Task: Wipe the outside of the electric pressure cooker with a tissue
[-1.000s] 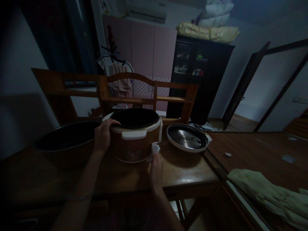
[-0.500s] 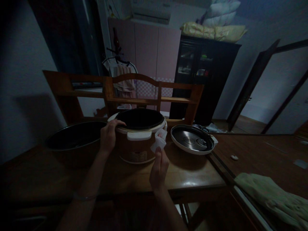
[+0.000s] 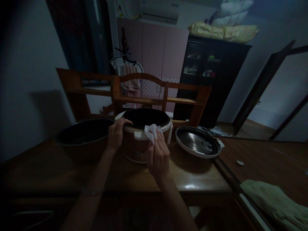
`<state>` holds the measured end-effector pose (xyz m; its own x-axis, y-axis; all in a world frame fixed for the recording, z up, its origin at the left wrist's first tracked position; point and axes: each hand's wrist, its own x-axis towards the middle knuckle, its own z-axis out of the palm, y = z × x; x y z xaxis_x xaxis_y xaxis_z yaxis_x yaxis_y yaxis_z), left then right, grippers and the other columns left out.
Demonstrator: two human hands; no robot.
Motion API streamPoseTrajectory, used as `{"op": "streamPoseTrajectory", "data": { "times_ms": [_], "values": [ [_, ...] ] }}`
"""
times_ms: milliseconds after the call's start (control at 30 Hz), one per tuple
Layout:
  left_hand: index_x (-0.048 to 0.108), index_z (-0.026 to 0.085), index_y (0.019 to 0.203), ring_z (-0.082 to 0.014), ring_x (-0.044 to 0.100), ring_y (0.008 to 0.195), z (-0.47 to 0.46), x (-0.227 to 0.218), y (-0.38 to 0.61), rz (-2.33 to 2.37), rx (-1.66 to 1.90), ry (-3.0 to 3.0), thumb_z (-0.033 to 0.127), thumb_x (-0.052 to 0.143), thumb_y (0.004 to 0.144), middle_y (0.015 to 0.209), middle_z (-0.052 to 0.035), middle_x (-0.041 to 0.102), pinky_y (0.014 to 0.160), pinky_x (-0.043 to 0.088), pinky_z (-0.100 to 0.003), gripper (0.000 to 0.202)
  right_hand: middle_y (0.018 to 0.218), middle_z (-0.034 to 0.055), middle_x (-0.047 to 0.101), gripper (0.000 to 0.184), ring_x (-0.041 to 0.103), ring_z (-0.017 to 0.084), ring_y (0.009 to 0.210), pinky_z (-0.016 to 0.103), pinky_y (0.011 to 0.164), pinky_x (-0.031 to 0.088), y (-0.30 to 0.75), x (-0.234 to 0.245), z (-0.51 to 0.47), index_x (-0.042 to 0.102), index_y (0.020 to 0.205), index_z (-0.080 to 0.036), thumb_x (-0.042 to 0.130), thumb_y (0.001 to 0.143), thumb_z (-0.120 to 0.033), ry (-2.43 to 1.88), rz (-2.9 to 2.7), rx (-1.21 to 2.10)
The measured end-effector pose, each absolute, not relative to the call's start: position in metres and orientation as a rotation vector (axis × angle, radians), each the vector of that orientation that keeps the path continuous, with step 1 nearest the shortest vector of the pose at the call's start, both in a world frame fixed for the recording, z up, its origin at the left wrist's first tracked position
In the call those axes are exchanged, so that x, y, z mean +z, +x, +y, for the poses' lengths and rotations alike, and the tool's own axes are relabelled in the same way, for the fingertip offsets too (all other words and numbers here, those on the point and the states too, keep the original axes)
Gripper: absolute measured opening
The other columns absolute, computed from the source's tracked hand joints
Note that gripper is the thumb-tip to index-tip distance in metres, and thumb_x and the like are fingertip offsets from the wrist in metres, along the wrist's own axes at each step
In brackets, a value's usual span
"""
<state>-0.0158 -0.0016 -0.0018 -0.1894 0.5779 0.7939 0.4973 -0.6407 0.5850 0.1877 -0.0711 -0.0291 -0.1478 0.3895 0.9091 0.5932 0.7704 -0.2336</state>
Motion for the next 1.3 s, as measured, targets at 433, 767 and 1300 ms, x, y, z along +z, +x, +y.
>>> {"op": "streamPoseTrajectory", "data": {
  "times_ms": [433, 767, 1300],
  "values": [
    [0.072, 0.022, 0.088, -0.0185, 0.063, 0.110, -0.003, -0.001, -0.016, 1.323, 1.983, 1.957, 0.037, 0.027, 0.103, 0.103, -0.0035, 0.073, 0.107, 0.040, -0.031, 0.050, 0.153, 0.0109, 0.048, 0.054, 0.040, 0.028, 0.146, 0.058, 0.119, 0.037, 0.178, -0.023, -0.073, 0.041, 0.151, -0.019, 0.037, 0.097, -0.013, -0.641, -1.870, -0.282],
    [0.071, 0.022, 0.085, -0.0182, 0.064, 0.100, -0.004, 0.000, -0.015, 1.266, 1.980, 1.931, 0.036, 0.030, 0.102, 0.099, -0.0036, 0.072, 0.101, 0.044, -0.031, 0.047, 0.145, 0.0189, 0.055, 0.050, 0.040, 0.029, 0.146, 0.056, 0.119, 0.038, 0.147, -0.015, -0.078, 0.049, 0.142, -0.009, 0.042, 0.092, -0.012, -0.608, -1.980, -0.330],
    [0.071, 0.022, 0.086, -0.0189, 0.064, 0.106, -0.004, 0.001, -0.016, 1.305, 1.955, 1.958, 0.037, 0.028, 0.103, 0.103, -0.0040, 0.073, 0.103, 0.042, -0.032, 0.049, 0.150, 0.0182, 0.050, 0.053, 0.039, 0.027, 0.146, 0.053, 0.119, 0.039, 0.186, -0.008, -0.056, 0.054, 0.138, -0.008, 0.046, 0.086, -0.011, -0.343, -2.214, -0.382]
  ]
}}
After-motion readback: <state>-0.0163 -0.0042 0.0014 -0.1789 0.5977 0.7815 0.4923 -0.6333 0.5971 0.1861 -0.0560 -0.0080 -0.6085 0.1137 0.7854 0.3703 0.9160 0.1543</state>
